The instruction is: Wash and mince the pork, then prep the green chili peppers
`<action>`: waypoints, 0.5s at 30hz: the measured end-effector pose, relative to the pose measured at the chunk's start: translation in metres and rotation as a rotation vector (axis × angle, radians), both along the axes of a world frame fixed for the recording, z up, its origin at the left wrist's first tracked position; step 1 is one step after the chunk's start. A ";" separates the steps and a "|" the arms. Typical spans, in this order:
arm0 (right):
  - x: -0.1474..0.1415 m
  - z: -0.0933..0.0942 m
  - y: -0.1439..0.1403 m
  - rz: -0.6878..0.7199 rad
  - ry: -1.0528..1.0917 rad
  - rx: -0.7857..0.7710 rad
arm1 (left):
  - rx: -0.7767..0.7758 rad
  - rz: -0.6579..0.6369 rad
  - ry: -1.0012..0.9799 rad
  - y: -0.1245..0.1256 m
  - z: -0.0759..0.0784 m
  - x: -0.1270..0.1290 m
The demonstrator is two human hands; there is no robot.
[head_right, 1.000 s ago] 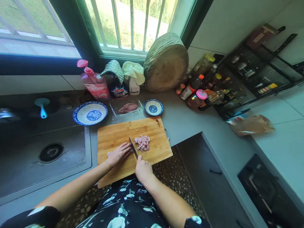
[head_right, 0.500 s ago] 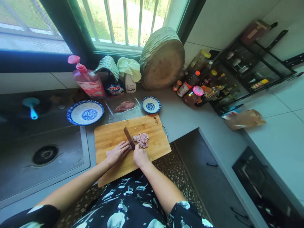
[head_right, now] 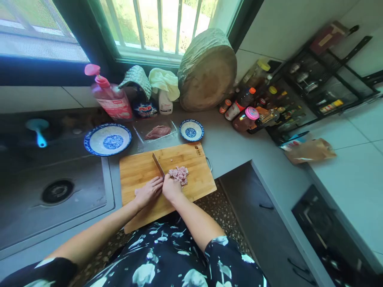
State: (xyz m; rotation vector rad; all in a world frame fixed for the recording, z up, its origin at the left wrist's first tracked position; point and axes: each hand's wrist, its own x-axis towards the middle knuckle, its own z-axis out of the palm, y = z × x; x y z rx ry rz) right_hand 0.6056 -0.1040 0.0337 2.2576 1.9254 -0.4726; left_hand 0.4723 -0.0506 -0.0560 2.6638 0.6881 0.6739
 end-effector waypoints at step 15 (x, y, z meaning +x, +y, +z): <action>0.027 0.013 -0.054 0.047 0.047 -0.081 | 0.000 0.022 -0.003 0.000 -0.006 -0.002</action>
